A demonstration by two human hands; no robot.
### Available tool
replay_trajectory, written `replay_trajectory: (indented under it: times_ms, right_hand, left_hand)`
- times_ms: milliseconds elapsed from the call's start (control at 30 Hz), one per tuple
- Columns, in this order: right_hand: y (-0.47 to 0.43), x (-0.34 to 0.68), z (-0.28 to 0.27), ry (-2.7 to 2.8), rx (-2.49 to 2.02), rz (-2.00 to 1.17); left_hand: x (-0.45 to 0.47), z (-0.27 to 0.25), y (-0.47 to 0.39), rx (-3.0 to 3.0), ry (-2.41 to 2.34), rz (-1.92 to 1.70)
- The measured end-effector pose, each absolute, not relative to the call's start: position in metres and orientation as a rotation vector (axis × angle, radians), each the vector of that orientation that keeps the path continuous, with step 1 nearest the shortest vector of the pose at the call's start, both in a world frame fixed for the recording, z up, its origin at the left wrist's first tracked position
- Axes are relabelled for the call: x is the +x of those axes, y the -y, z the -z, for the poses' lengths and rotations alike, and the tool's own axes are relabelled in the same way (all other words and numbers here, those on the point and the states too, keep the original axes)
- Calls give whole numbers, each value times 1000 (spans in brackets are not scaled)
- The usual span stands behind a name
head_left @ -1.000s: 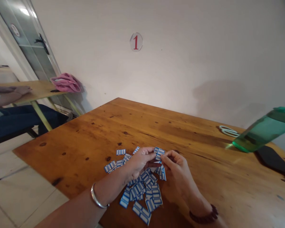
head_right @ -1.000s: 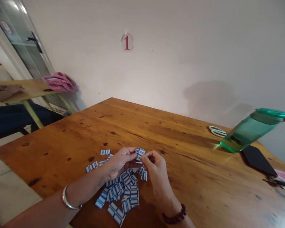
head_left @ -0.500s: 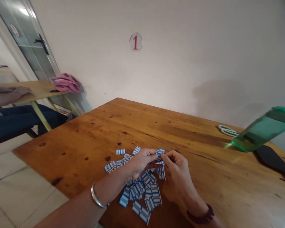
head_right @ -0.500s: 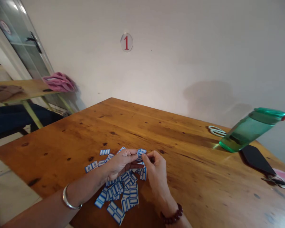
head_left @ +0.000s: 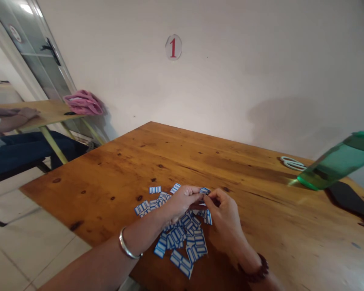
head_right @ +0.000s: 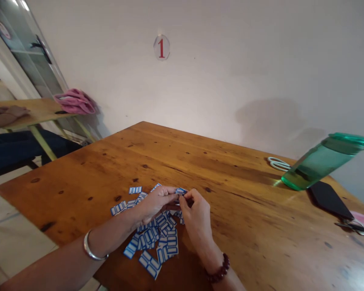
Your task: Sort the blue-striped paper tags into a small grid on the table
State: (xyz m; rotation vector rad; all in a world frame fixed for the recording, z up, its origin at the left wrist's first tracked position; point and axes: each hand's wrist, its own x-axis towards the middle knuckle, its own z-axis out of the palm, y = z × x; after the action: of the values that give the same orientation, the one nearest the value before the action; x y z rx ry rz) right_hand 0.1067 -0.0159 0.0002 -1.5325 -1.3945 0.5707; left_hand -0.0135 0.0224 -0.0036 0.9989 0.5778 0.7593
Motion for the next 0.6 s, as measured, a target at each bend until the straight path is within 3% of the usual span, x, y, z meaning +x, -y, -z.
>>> replay_trajectory:
  times_ms: [300, 600]
  right_hand:
    - [13, 124, 0, 1701, -1448, -753]
    - [19, 112, 3, 2252, -1369, -460]
  left_hand:
    - [-35, -8, -41, 726, -734, -1066]
    - [-48, -16, -48, 591, -708, -1221]
